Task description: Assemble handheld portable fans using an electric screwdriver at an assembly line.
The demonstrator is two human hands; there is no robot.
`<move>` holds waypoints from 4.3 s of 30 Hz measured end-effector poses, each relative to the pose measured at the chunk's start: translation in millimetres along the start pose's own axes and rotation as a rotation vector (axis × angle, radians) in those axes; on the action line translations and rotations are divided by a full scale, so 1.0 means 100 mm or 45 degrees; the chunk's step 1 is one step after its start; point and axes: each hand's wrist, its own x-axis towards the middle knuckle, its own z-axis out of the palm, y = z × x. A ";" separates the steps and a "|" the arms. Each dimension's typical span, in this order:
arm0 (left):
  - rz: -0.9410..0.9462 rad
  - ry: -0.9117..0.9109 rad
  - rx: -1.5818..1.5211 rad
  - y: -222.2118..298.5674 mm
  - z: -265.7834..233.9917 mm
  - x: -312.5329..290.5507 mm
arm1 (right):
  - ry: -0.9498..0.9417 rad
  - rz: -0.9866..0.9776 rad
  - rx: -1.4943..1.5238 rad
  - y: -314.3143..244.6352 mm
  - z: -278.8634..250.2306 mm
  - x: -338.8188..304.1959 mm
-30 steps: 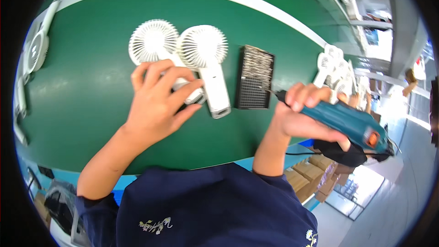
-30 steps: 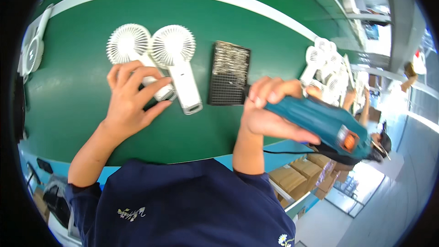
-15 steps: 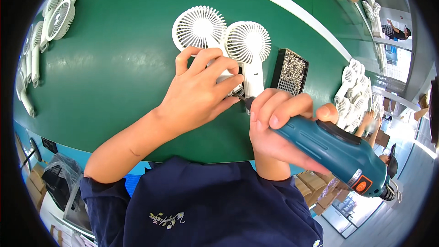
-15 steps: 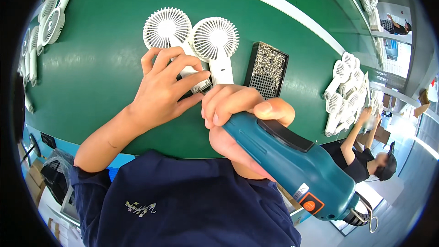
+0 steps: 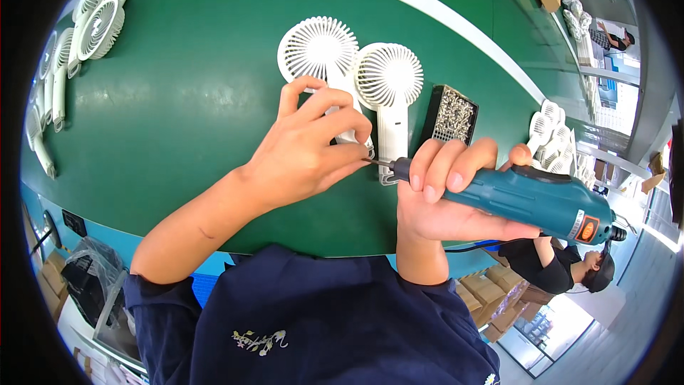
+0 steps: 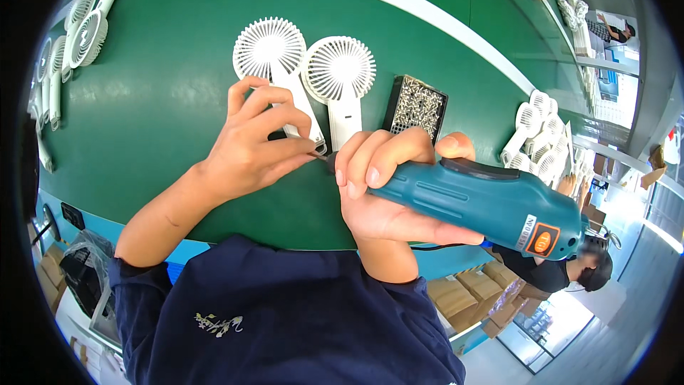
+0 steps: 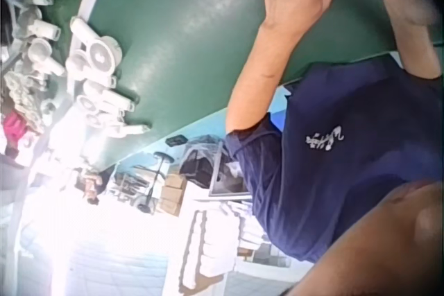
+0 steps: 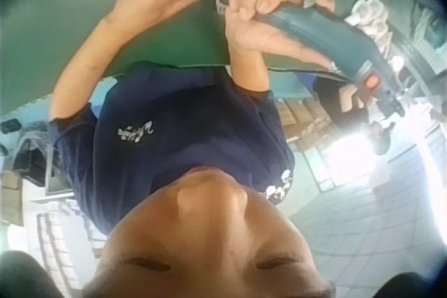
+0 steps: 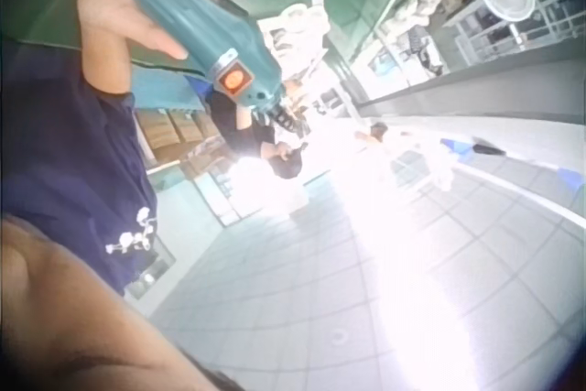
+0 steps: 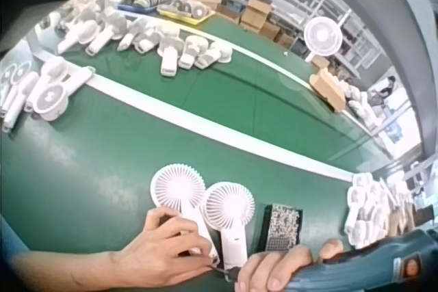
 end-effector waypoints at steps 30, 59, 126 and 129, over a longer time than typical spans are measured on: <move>-0.172 -0.162 0.107 -0.01 -0.06 -0.02 | -0.361 -0.003 -0.270 0.15 0.00 -0.16; -0.657 -0.002 0.294 0.24 0.02 -0.10 | 0.379 0.457 -2.421 -1.27 -1.36 -0.32; -0.795 0.543 0.136 -0.90 -0.01 1.15 | 0.471 -0.331 -3.357 -5.69 -5.99 0.14; -0.568 0.303 0.366 -1.19 0.33 2.00 | 0.697 0.003 -2.685 -4.31 -3.84 1.30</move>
